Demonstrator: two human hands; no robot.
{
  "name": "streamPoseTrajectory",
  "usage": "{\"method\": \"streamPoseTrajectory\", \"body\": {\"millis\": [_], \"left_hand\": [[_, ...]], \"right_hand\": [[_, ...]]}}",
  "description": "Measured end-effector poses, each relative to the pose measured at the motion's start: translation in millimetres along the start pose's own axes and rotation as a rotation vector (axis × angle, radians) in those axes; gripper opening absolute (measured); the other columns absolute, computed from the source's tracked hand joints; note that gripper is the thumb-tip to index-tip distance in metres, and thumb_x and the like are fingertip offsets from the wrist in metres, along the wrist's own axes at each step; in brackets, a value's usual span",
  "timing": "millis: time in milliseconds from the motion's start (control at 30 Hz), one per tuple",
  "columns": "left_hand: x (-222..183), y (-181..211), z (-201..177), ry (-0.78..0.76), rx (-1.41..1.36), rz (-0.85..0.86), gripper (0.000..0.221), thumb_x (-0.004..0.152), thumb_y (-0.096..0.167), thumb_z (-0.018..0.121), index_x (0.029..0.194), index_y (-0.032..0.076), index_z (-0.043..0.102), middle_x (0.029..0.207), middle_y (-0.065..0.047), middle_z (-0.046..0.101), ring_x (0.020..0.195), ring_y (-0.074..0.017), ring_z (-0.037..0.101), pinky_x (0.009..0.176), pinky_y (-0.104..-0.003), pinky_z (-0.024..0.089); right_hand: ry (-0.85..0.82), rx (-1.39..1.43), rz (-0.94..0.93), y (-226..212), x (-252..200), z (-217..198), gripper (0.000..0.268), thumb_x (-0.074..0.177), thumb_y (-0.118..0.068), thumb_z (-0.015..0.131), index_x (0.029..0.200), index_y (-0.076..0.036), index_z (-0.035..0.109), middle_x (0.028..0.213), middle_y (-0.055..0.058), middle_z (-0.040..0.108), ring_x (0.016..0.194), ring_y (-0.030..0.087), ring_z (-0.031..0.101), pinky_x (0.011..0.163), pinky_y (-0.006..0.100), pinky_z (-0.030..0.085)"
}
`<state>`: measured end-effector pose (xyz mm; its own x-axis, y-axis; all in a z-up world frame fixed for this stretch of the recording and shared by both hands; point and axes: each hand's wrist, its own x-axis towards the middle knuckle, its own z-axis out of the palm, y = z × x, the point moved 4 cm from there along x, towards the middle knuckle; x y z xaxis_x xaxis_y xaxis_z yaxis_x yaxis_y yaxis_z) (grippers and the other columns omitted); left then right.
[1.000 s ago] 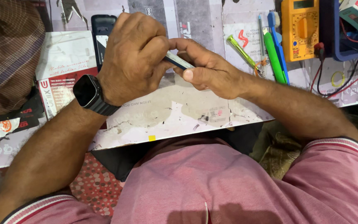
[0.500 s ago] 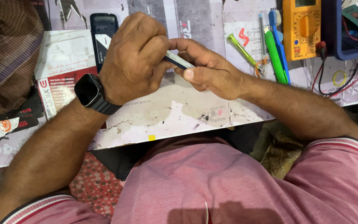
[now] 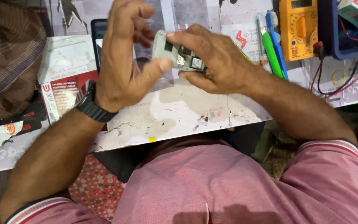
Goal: The person disassembles a mobile phone using a screwdriver and a prying tool. They remove the back cover, unscrew internal components, and separate the casing to access the battery and circuit board. The person then reassembles the phone, aligning the parts and snapping the casing back together.
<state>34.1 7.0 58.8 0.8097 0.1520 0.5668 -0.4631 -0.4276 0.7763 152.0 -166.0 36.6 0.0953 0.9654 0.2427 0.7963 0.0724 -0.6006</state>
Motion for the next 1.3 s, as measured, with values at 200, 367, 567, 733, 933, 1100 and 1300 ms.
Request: {"method": "streamPoseTrajectory", "body": {"millis": [200,367,567,733,933,1100,1300], "left_hand": [[-20.7,-19.6,15.4,-0.04,0.116,-0.143,0.02,0.102,0.005,0.077,0.111,-0.001,0.06,0.096,-0.01,0.064,0.078,-0.0175,0.064,0.068,-0.029,0.052],[-28.5,4.6,27.4,0.132,0.382,0.186,0.024,0.098,0.0,0.078,0.111,-0.001,0.058,0.107,-0.014,0.062,0.085,-0.0276,0.067,0.068,-0.034,0.055],[-17.0,15.1,39.9,-0.07,0.619,0.311,0.03,0.087,0.014,0.083,0.108,0.001,0.065,0.107,-0.014,0.064,0.096,-0.029,0.063,0.082,-0.048,0.045],[-14.1,22.1,37.6,-0.086,0.648,0.321,0.031,0.096,0.021,0.081,0.116,0.005,0.063,0.126,-0.015,0.062,0.118,-0.0313,0.058,0.101,-0.053,0.036],[10.8,0.8,2.7,0.008,0.383,0.151,0.037,0.095,-0.006,0.077,0.122,0.001,0.052,0.131,-0.016,0.058,0.117,-0.0347,0.063,0.098,-0.046,0.054],[15.5,-1.6,2.7,-0.001,0.395,0.313,0.039,0.094,-0.009,0.08,0.121,0.002,0.054,0.134,-0.016,0.056,0.118,-0.0328,0.064,0.096,-0.04,0.058],[10.6,-12.0,-1.2,-0.066,0.378,0.342,0.038,0.095,-0.002,0.085,0.119,0.001,0.056,0.131,-0.015,0.057,0.111,-0.0326,0.065,0.088,-0.04,0.058]], "right_hand": [[0.314,0.221,0.134,15.8,-2.1,-5.3,0.092,0.089,-0.02,0.091,0.152,-0.012,0.024,0.142,0.017,0.049,0.113,0.029,0.064,0.094,0.041,0.06],[0.381,1.341,0.481,30.9,-5.4,19.2,0.091,0.098,-0.03,0.076,0.161,-0.021,0.012,0.144,0.009,0.052,0.118,0.022,0.064,0.104,0.046,0.059],[0.251,1.523,0.419,18.8,-9.6,39.8,0.066,0.112,-0.023,0.061,0.166,-0.019,0.022,0.134,0.004,0.049,0.121,0.015,0.051,0.105,0.038,0.048],[0.268,0.783,0.143,10.8,6.1,14.1,0.058,0.112,-0.021,0.047,0.162,-0.01,0.019,0.142,0.004,0.048,0.126,0.012,0.047,0.113,0.03,0.041],[0.093,0.889,0.218,1.8,0.9,7.2,0.066,0.115,-0.028,0.044,0.169,-0.009,0.012,0.116,0.009,0.057,0.088,0.012,0.053,0.086,0.026,0.05],[0.013,0.845,0.184,-4.3,2.7,-4.9,0.07,0.113,-0.029,0.045,0.17,-0.009,0.009,0.128,0.009,0.056,0.09,0.014,0.052,0.089,0.028,0.052],[-0.063,0.798,0.203,-4.3,0.4,-1.5,0.07,0.115,-0.035,0.044,0.167,-0.008,0.006,0.115,0.008,0.054,0.085,0.011,0.056,0.085,0.026,0.054]]}}
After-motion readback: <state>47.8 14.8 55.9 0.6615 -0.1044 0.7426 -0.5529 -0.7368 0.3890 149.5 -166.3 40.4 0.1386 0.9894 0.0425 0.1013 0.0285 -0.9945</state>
